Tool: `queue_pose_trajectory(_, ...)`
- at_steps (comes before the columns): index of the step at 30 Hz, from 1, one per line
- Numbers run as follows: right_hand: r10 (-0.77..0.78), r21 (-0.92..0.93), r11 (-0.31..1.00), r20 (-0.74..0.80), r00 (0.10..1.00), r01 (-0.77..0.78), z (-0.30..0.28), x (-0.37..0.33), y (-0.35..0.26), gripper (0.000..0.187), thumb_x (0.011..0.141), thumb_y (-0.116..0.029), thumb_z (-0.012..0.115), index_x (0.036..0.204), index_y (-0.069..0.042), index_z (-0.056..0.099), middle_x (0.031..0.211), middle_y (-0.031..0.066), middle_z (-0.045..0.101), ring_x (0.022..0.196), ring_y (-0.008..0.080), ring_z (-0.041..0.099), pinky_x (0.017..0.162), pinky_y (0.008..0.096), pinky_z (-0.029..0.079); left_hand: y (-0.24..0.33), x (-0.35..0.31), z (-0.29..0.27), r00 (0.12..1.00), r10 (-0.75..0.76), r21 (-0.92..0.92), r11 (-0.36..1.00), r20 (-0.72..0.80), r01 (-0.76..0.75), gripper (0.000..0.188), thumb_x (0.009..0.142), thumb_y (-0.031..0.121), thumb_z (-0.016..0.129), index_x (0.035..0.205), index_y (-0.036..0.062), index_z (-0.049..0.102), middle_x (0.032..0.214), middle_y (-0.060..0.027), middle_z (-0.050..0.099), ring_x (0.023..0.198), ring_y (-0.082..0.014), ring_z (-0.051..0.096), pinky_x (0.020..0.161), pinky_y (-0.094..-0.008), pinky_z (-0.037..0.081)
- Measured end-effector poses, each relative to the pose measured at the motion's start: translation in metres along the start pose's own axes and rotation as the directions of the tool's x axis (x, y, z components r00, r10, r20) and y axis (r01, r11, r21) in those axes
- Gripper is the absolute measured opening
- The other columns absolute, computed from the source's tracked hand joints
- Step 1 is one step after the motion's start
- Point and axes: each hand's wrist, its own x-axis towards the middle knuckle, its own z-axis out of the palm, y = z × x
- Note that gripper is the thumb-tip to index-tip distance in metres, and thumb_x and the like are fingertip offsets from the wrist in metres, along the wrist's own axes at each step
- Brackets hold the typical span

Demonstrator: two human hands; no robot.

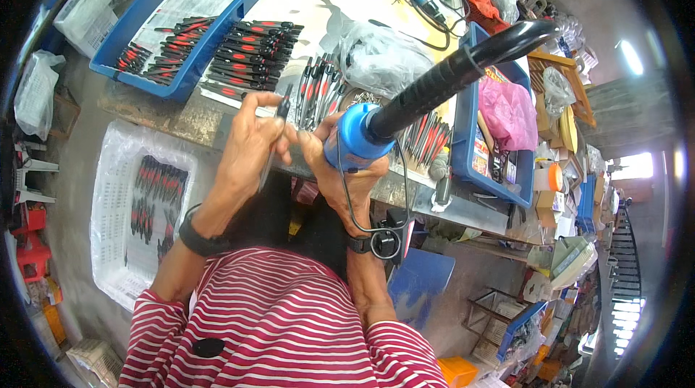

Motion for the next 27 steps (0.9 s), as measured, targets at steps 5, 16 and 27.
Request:
queue_pose_trajectory(5,0.068,0.025,0.997,-0.001,0.998,-0.068,-0.002,-0.004,0.008,0.031,0.066,0.008,0.068,0.093,-0.001,0.056,0.076,0.0007,0.059,0.065,0.0083,0.056,0.060,0.0214,0.045,-0.003,0.052,0.014,0.987,0.128,0.482,0.874,-0.092,-0.068,0.024,0.079,0.005,0.048,0.101,-0.0042,0.048,0.077,-0.0156,0.062,0.070,-0.0213,0.057,0.064,-0.0334,0.046)
queue_pose_trajectory(16,0.017,-0.057,0.998,0.034,0.999,-0.015,-0.002,-0.001,0.007,0.026,0.067,0.004,0.069,0.090,0.001,0.059,0.071,0.0024,0.059,0.060,0.0088,0.055,0.056,0.0217,0.045,-0.020,0.093,0.028,0.948,0.239,0.752,0.659,-0.209,0.000,0.012,0.070,0.003,0.054,0.077,-0.0062,0.056,0.079,-0.0309,0.059,0.080,-0.0452,0.060,0.069,-0.0477,0.046)
queue_pose_trajectory(27,0.013,-0.040,0.999,-0.009,1.000,-0.014,0.002,-0.003,0.004,0.026,0.069,0.004,0.070,0.091,0.000,0.059,0.070,0.0018,0.058,0.060,0.0082,0.055,0.056,0.0223,0.045,-0.016,0.089,0.025,0.916,0.363,0.688,0.709,-0.169,-0.154,0.020,0.070,-0.001,0.051,0.086,-0.0070,0.061,0.082,-0.0269,0.063,0.081,-0.0365,0.063,0.073,-0.0392,0.049)
